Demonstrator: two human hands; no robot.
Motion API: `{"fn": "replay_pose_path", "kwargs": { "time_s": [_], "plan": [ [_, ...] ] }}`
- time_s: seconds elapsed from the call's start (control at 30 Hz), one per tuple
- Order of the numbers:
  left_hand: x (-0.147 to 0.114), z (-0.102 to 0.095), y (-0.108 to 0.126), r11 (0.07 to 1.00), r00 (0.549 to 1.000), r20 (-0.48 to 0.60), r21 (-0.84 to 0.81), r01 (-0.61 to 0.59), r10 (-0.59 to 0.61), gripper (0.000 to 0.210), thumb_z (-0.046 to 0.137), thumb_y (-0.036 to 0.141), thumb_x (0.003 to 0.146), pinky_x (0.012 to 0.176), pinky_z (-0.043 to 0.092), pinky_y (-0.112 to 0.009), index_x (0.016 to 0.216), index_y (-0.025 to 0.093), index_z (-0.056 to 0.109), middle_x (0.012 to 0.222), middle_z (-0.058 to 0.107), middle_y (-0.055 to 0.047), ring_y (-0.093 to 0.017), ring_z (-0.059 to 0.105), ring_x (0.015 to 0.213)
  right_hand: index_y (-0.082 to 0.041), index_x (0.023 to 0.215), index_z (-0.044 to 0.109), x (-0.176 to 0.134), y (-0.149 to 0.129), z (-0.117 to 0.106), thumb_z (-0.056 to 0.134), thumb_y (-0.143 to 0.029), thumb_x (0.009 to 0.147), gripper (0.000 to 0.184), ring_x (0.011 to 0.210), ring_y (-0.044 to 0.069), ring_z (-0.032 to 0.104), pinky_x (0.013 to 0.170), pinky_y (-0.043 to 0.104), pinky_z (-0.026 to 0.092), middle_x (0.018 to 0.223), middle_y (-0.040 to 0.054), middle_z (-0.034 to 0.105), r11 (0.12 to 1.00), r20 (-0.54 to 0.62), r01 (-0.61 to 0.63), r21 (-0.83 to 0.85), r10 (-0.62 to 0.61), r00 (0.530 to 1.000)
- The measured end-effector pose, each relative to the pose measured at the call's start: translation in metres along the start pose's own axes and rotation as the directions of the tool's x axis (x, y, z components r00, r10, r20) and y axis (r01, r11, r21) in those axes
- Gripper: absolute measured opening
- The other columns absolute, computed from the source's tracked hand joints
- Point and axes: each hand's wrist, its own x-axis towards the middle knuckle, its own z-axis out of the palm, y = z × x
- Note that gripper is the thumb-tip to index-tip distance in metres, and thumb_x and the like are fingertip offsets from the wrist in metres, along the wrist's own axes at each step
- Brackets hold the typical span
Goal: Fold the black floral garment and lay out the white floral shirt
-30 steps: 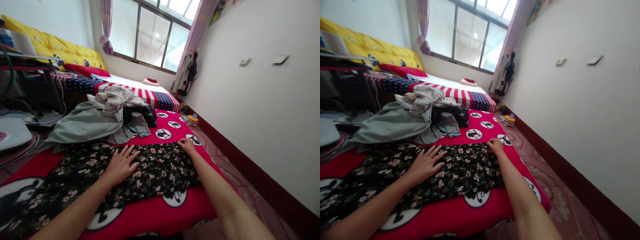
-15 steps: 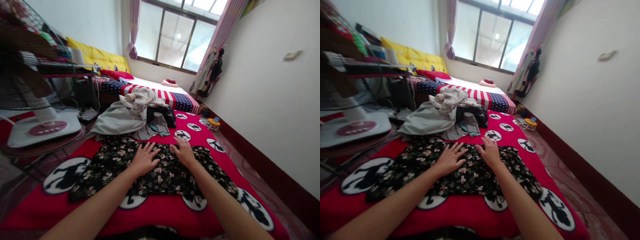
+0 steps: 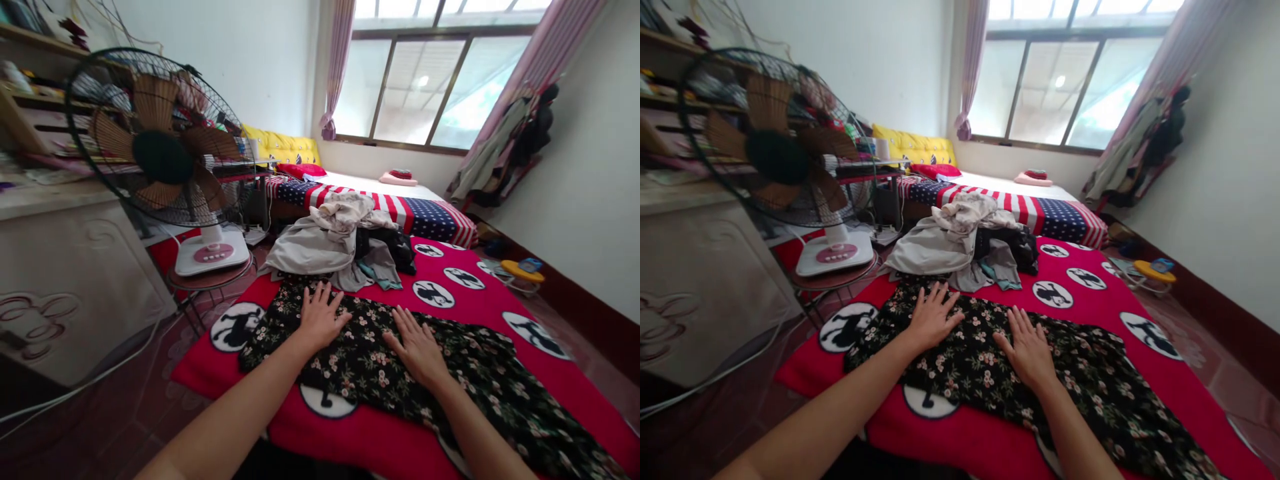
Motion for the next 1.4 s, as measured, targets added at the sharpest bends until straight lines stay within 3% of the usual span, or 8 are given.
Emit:
{"fn": "replay_pose_path", "kwargs": {
  "time_s": [0.23,0.47,0.7,0.83,1.0,1.17,1.3,1.4],
  "plan": [
    [-0.003,-0.015,-0.042,1.000,0.987,0.161,0.004,0.000,0.000,0.075,0.034,0.071,0.085,0.115,0.007,-0.058,0.148,0.031,0.029,0.159,0.016,-0.008,-0.032,0.009,0.146,-0.019,0.149,0.030,0.000,-0.001,0.000,0.023,-0.059,0.093,0.068,0.144,0.021,0.023,0.115,0.049,0.024,0.155,0.0042,0.027,1.000,-0.009,-0.004,0.004,0.004,1.000],
    [-0.012,-0.022,-0.063,0.973,0.978,-0.033,0.095,0.210,-0.208,0.058,0.034,0.044,0.094,0.116,0.018,-0.049,0.143,0.013,0.040,0.151,0.036,-0.014,-0.030,0.022,0.143,-0.021,0.149,0.030,-0.001,-0.001,-0.001,0.025,-0.060,0.093,0.068,0.144,0.022,0.023,0.114,0.050,0.024,0.155,0.0047,0.029,0.999,-0.026,0.008,0.040,-0.007,1.000],
    [-0.016,-0.048,-0.092,0.947,0.945,-0.116,0.067,0.315,-0.306,0.063,0.057,0.043,0.083,0.098,0.042,-0.039,0.138,0.014,0.044,0.131,0.057,-0.017,-0.030,0.054,0.119,-0.023,0.147,0.035,-0.002,-0.004,0.001,0.025,-0.059,0.093,0.065,0.142,0.024,0.027,0.113,0.051,0.024,0.153,0.0056,0.033,0.997,-0.060,0.011,0.073,-0.007,0.998],
    [-0.023,-0.066,-0.118,0.901,0.904,0.024,-0.076,0.427,-0.426,0.077,0.070,0.052,0.066,0.085,0.046,-0.036,0.128,0.010,0.052,0.104,0.070,-0.016,-0.032,0.064,0.101,-0.019,0.142,0.043,-0.002,-0.004,0.000,0.029,-0.057,0.093,0.064,0.140,0.025,0.030,0.112,0.051,0.026,0.151,0.0072,0.037,0.994,-0.094,0.009,0.109,0.001,0.996],
    [-0.029,-0.075,-0.120,0.871,0.909,0.151,-0.264,0.415,-0.388,0.050,0.070,0.056,0.060,0.072,0.048,-0.034,0.083,0.013,0.071,0.084,0.074,-0.010,-0.030,0.067,0.083,-0.016,0.122,0.062,-0.004,-0.016,-0.012,0.036,-0.051,0.093,0.052,0.129,0.030,0.046,0.108,0.052,0.031,0.138,0.0136,0.053,0.958,-0.238,0.034,0.284,0.036,0.971],
    [-0.030,-0.088,-0.091,0.713,0.927,0.192,-0.595,0.370,-0.321,0.046,0.073,0.051,0.060,0.075,0.050,-0.033,0.085,0.013,0.071,0.088,0.075,-0.008,-0.028,0.068,0.087,-0.022,0.117,0.063,-0.008,-0.092,-0.044,0.052,-0.044,0.087,0.039,0.115,0.026,0.058,0.101,0.042,0.043,0.121,0.0101,0.064,0.606,-0.225,0.165,0.778,0.024,0.974],
    [-0.027,-0.095,-0.058,0.635,0.959,0.178,-0.720,0.281,-0.222,0.053,0.075,0.050,0.061,0.083,0.051,-0.034,0.099,0.013,0.069,0.101,0.073,-0.009,-0.028,0.066,0.096,-0.017,0.144,0.035,-0.004,-0.167,-0.061,0.074,-0.045,0.067,0.090,0.118,0.027,0.056,0.096,0.039,0.048,0.136,0.0136,0.054,0.212,0.064,-0.052,0.976,-0.050,0.997],
    [-0.026,-0.094,-0.035,0.581,0.964,0.230,-0.770,0.263,-0.132,0.053,0.072,0.054,0.065,0.073,0.053,-0.032,0.097,0.013,0.068,0.089,0.074,-0.008,-0.024,0.068,0.083,-0.016,0.146,0.030,0.005,-0.195,-0.064,0.081,-0.044,0.056,0.107,0.123,0.027,0.052,0.102,0.038,0.043,0.138,0.0134,0.051,0.022,0.103,-0.104,0.994,0.027,0.994]
  ]
}}
